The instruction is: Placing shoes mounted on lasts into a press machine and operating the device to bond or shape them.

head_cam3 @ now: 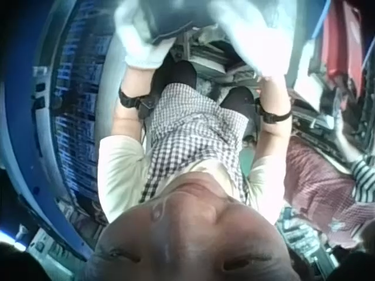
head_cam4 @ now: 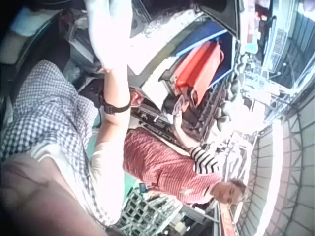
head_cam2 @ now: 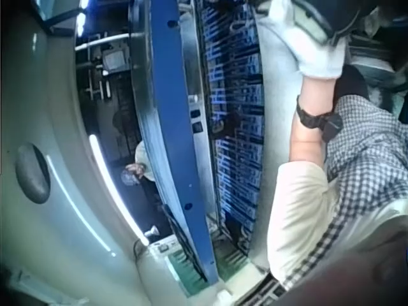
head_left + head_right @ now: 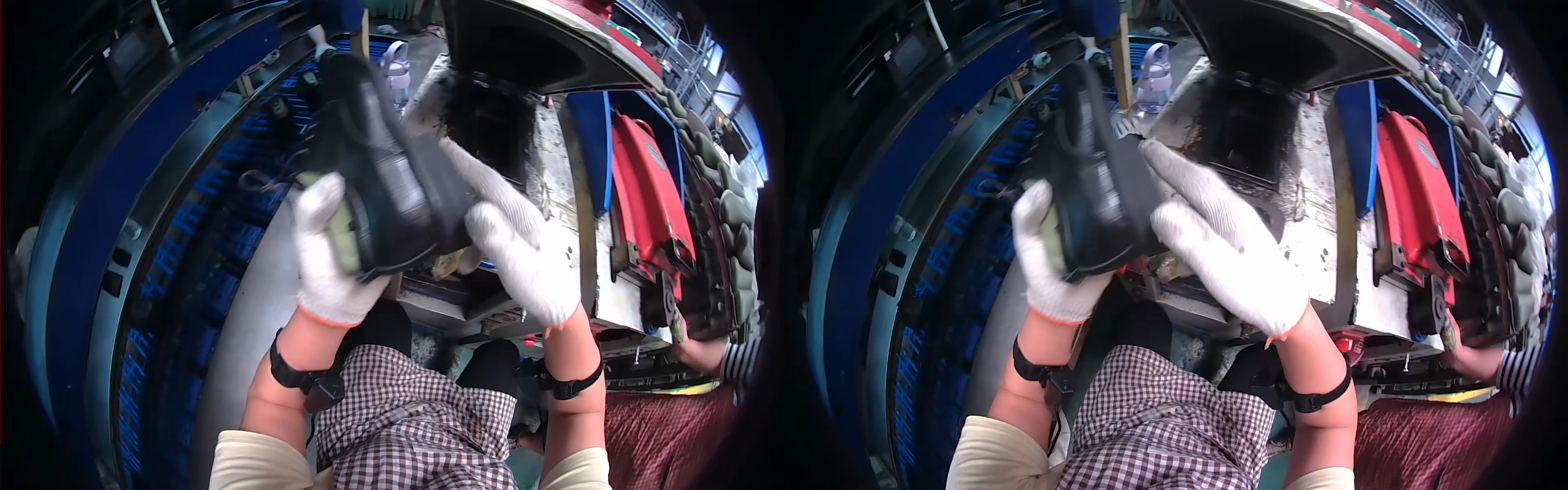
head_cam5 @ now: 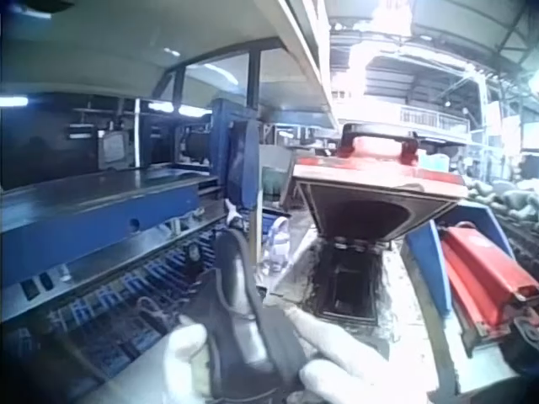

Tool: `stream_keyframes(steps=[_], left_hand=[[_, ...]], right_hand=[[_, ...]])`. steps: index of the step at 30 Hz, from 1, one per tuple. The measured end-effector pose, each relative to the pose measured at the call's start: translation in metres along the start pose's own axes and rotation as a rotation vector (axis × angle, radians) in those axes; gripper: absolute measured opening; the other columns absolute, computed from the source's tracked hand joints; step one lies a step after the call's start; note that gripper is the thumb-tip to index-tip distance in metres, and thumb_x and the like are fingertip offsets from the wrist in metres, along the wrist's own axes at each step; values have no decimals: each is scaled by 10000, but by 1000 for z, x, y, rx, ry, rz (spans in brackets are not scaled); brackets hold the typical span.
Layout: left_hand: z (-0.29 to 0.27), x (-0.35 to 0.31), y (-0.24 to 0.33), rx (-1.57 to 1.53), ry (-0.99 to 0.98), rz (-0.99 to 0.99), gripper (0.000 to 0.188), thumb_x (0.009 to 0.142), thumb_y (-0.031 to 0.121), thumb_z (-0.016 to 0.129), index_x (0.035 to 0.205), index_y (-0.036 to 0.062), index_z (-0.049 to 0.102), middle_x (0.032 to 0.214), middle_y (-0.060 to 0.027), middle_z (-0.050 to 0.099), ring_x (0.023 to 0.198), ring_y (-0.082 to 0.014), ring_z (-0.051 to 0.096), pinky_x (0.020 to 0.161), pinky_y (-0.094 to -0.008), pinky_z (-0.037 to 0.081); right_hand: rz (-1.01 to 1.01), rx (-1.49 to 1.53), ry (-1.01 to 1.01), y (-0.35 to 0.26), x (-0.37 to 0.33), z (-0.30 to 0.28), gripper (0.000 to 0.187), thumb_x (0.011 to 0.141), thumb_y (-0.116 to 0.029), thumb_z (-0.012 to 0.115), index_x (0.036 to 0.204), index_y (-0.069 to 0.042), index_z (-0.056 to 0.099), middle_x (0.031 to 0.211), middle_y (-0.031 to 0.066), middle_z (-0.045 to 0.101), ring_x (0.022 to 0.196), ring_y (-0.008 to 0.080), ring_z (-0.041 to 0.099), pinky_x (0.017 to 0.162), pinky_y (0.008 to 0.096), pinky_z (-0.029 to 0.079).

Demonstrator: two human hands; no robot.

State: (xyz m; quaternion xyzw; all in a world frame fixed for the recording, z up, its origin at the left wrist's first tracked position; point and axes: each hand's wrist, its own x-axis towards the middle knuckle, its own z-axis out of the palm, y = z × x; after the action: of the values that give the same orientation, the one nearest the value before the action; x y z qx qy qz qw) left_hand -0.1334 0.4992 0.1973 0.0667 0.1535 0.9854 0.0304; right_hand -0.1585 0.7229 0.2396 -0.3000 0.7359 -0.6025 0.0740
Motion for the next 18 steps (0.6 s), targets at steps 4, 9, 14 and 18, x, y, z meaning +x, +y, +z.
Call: stream_keyframes(steps=[4,9,14,18], left_hand=[[-28,-11,60,233,246,226,424,978,335,644,1311,74,674,1223,-108,762,1088,-282,756,1027,-496,596],[-143,57,174,704,760,110,189,887,354,745,993,209,685,853,-3,700,714,-228,659,732,-458,560],[-309,154,307,956,724,66,251,931,395,769,904,152,711,788,-5,666,621,-205,637,568,-402,568],[-392,199,359,2071,1012,150,776,1033,642,540,1509,37,439,1505,-136,491,1356,-302,459,1126,-410,396]], right_hand=[[-204,-465,456,35,-24,-26,477,1056,-219,647,1466,20,602,1458,203,611,1358,320,585,1184,431,425],[-309,-1006,682,98,-63,-47,347,977,-145,718,1296,-8,705,1244,185,710,1178,356,677,1053,440,518],[-156,-1192,622,120,-76,-57,264,874,-156,770,1131,-93,780,923,108,725,817,320,694,737,445,555],[-267,-1169,676,121,-77,-59,230,837,-185,797,1045,-96,755,929,78,720,845,289,707,743,420,567]])
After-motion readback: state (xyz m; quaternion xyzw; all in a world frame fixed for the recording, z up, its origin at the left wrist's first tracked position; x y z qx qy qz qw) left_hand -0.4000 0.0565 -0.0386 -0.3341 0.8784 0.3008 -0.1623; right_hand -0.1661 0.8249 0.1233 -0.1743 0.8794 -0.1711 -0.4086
